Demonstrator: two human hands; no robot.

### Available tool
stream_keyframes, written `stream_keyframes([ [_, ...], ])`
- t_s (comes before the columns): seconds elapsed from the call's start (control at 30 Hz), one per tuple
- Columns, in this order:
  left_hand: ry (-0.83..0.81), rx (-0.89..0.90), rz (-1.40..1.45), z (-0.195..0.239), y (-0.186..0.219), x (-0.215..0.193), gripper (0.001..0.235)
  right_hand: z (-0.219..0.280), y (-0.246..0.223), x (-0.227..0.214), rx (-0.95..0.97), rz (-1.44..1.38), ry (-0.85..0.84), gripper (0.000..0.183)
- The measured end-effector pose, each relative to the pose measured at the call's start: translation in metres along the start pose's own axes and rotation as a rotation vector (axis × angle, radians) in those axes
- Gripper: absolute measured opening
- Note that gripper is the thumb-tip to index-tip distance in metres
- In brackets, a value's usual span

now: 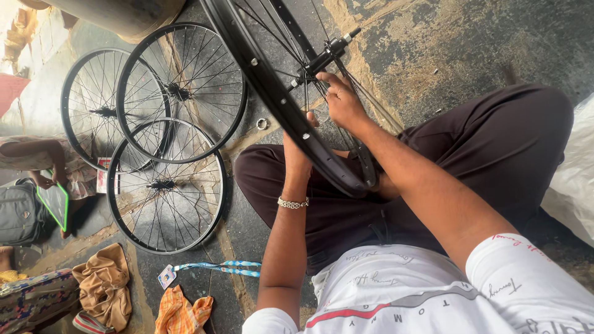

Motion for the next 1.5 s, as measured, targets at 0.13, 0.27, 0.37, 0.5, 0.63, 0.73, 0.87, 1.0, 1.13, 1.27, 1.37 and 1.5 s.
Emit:
stream_keyframes([
  [0.13,-0.102,0.035,0.113,0.001,-0.004,0.001,0.025,0.001,0.001,-0.008,0.099,0.134,-0.008,0.017],
  [0.27,-0.018,-0.141,0.252,0.003,-0.004,0.000,0.015,0.005,-0.008,-0.014,0.024,0.246,0.009,0.016],
  [0.37,-0.010,-0.162,0.382,0.007,0.003,0.005,0.017,0.014,-0.013,-0.019,0.110,0.361,-0.012,0.025],
  [0.5,0.039,-0.154,0.404,0.006,0.005,0.016,0.013,0.044,-0.045,-0.023,-0.088,0.483,0.101,0.028],
  [0.63,-0.123,-0.043,0.631,0.001,0.006,0.032,0.020,0.067,-0.073,-0.032,0.010,0.416,-0.007,0.023],
  [0.73,-0.083,0.006,0.566,0.000,0.004,0.034,0.020,0.079,-0.093,-0.045,0.098,0.246,-0.101,0.031],
  [0.87,-0.110,0.090,0.414,0.003,0.010,0.044,0.022,0.097,-0.113,-0.059,0.087,0.109,-0.148,0.040],
  [1.0,-0.143,0.345,0.035,0.011,0.029,0.043,0.025,0.117,-0.115,-0.070,0.287,-0.042,-0.236,0.039],
  [1.13,-0.190,0.354,-0.085,0.016,0.047,0.046,0.028,0.149,-0.129,-0.097,0.440,-0.173,-0.341,0.043],
  [1.27,-0.252,0.466,-0.078,0.018,0.067,0.054,0.033,0.190,-0.155,-0.115,0.080,-0.392,-0.496,0.065],
  [1.37,-0.359,0.465,-0.015,0.017,0.074,0.063,0.039,0.208,-0.150,-0.111,-0.047,-0.279,-0.465,0.057],
  [1.5,-0.394,0.325,0.096,0.013,0.072,0.069,0.045,0.210,-0.139,-0.101,-0.020,-0.010,-0.395,0.047],
])
Point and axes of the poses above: each hand's wrist, its own z-axis away from the middle knuckle, its own x-axis out of the palm, y = z × x, the point moved 4 cm from there along -z, towards the middle knuckle, and after that the axes turned 8 degrees about x, right-handed, at the moved point
